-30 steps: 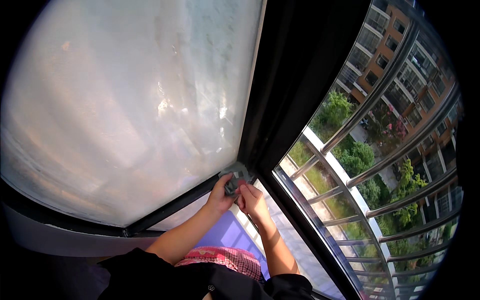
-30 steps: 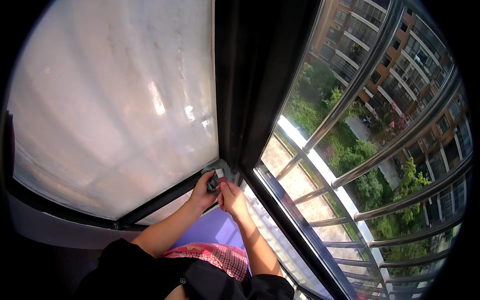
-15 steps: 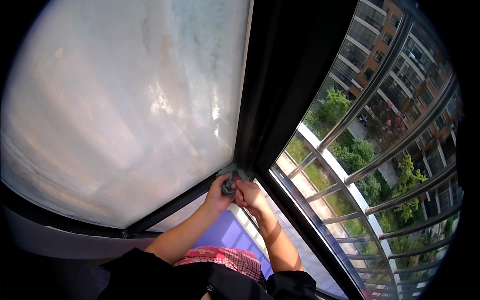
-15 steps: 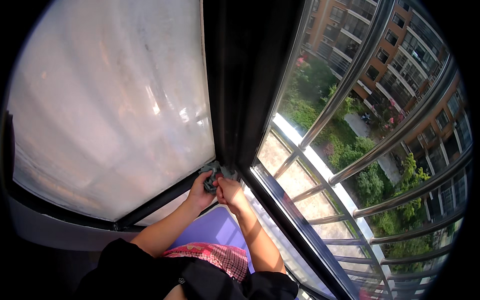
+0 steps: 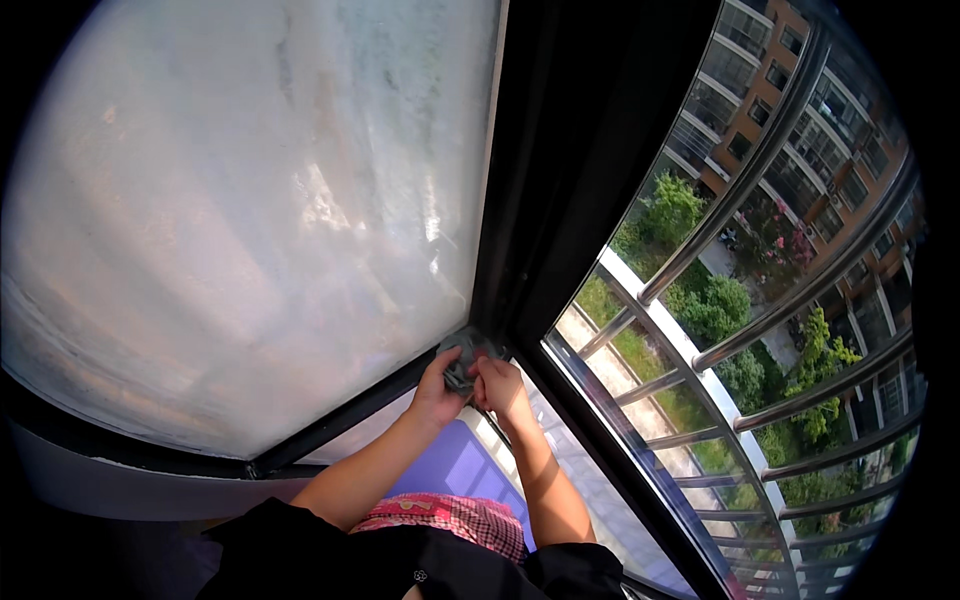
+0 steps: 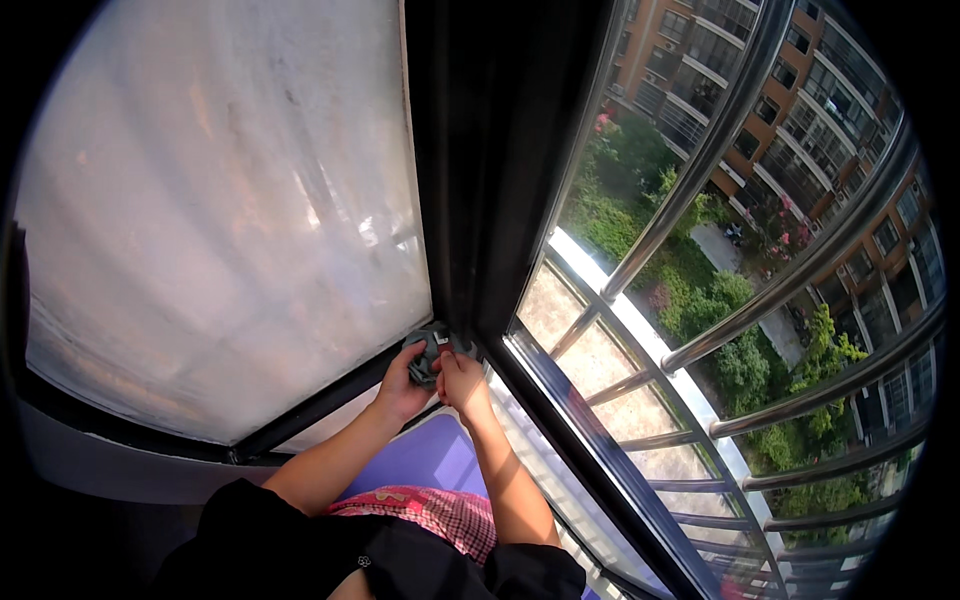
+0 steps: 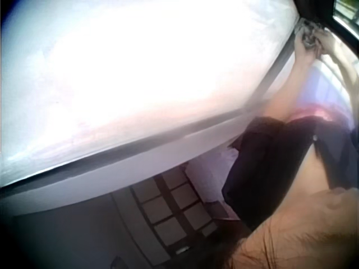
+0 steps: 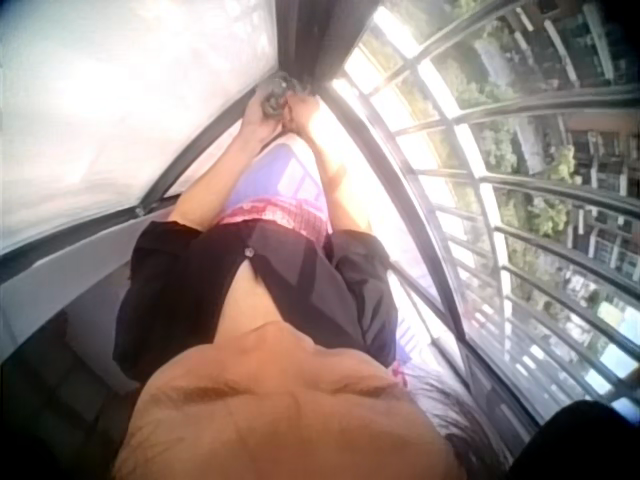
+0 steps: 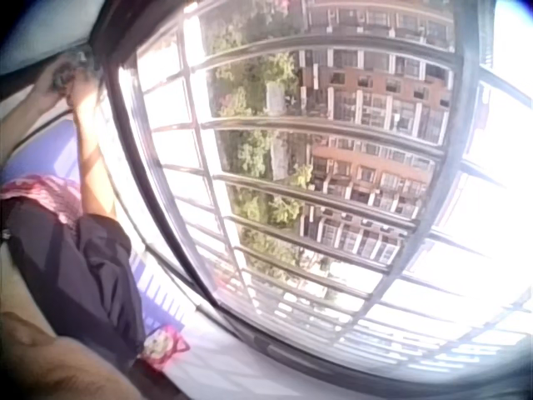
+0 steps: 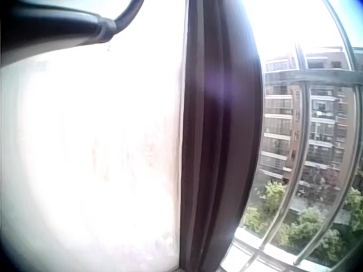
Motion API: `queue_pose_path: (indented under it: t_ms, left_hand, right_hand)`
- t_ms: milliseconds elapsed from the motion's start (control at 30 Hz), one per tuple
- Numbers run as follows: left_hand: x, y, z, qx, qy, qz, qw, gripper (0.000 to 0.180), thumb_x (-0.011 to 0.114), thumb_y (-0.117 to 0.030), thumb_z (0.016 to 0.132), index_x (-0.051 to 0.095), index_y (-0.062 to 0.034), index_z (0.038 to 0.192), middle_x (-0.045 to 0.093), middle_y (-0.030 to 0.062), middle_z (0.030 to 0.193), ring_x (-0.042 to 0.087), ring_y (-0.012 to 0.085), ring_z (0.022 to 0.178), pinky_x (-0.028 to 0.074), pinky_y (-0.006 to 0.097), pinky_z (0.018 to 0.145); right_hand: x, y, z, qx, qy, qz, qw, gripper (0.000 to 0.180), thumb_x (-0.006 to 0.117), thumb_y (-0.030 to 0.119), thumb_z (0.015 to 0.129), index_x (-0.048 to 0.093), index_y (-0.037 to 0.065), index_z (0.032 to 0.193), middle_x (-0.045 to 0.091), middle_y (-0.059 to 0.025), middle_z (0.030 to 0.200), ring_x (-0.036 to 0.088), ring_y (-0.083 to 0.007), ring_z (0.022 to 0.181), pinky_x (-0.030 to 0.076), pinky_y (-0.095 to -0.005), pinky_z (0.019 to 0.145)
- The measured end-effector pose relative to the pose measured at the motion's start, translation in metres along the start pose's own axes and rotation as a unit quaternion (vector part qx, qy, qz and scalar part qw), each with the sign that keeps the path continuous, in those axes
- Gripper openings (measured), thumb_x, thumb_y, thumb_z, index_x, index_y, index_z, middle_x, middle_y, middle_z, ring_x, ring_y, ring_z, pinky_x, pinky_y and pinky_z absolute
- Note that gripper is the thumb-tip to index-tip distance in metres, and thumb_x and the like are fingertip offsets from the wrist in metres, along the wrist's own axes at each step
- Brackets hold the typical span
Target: The person cleans the window frame and glass using a cloth and a scraper. They scrape the frame to remove residue and wipe the glass and frame with a cloth. The person sits on a purple mat on the floor during the task.
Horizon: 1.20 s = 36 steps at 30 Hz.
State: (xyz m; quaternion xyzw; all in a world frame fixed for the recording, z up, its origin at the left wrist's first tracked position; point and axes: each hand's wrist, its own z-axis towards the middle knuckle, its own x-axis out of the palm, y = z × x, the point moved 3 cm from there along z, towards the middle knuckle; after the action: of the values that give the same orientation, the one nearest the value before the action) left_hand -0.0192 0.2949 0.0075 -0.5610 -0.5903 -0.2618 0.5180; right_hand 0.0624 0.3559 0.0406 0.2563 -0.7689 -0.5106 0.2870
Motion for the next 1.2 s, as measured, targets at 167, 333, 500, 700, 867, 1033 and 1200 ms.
queue_pose_path:
  t_ms: [167,333,500,700,867,1033,1200]
  left_hand:
    - [-0.013,-0.001,0.007,-0.012,0.013,-0.011,1.000,0.023,0.056,-0.020,0.081,0.054,-0.0042,0.098,0.061,0.0085,0.092,0.058,0.0211,0.086,0.046,0.034,0.080]
    - [-0.018,-0.001,0.006,-0.007,0.037,-0.013,0.999,0.024,0.056,-0.021,0.081,0.056,-0.0045,0.098,0.061,0.0077,0.089,0.058,0.0208,0.084,0.046,0.034,0.078]
    - [-0.003,0.000,0.001,-0.002,-0.011,0.013,1.000,0.023,0.056,-0.022,0.081,0.056,-0.0064,0.097,0.061,0.0065,0.086,0.058,0.0204,0.083,0.046,0.035,0.075]
    - [-0.010,0.001,0.005,-0.009,0.026,0.012,1.000,0.024,0.056,-0.024,0.081,0.055,-0.0065,0.099,0.061,0.0066,0.090,0.058,0.0208,0.084,0.047,0.034,0.074]
    - [0.002,-0.002,-0.004,0.001,0.002,0.010,1.000,0.026,0.054,-0.023,0.083,0.054,-0.0055,0.102,0.061,0.0073,0.094,0.058,0.0216,0.089,0.046,0.034,0.080]
    - [0.006,-0.002,-0.006,-0.001,0.010,0.008,1.000,0.026,0.053,-0.020,0.083,0.054,-0.0042,0.104,0.060,0.0083,0.099,0.057,0.0223,0.093,0.045,0.035,0.085]
    - [0.008,0.000,-0.004,0.004,-0.024,0.010,1.000,0.024,0.055,-0.021,0.082,0.055,-0.0025,0.098,0.061,0.0079,0.092,0.058,0.0215,0.088,0.045,0.035,0.083]
  right_hand:
    - [0.011,0.001,-0.005,-0.100,-0.059,-0.103,0.988,0.029,0.041,0.022,0.090,0.052,0.000,0.075,0.042,-0.0032,0.044,0.035,-0.0093,0.033,0.027,-0.0241,0.034]
    - [0.005,0.005,-0.002,0.058,0.085,0.056,0.993,0.029,0.041,0.022,0.091,0.051,0.000,0.075,0.040,-0.0031,0.043,0.033,-0.0100,0.033,0.026,-0.0241,0.033]
    - [0.001,-0.004,0.003,-0.018,-0.016,-0.042,0.999,0.030,0.040,0.022,0.091,0.051,0.000,0.075,0.040,-0.0034,0.044,0.033,-0.0103,0.033,0.026,-0.0249,0.034]
    - [-0.003,-0.022,0.013,-0.085,-0.043,-0.055,0.994,0.026,0.040,0.023,0.091,0.050,0.002,0.079,0.039,-0.0024,0.044,0.032,-0.0096,0.033,0.025,-0.0246,0.034]
    - [0.009,0.001,0.000,0.089,0.057,0.263,0.959,0.020,0.039,0.022,0.092,0.046,0.004,0.086,0.034,-0.0006,0.045,0.027,-0.0105,0.032,0.020,-0.0249,0.034]
    - [0.004,-0.001,0.001,0.120,0.094,0.331,0.931,0.021,0.038,0.023,0.093,0.044,0.005,0.085,0.031,0.0005,0.044,0.024,-0.0096,0.032,0.019,-0.0239,0.034]
    - [-0.004,-0.005,0.007,0.027,0.045,0.038,0.998,0.024,0.040,0.021,0.092,0.050,0.002,0.080,0.036,0.0000,0.043,0.028,-0.0094,0.032,0.022,-0.0242,0.033]
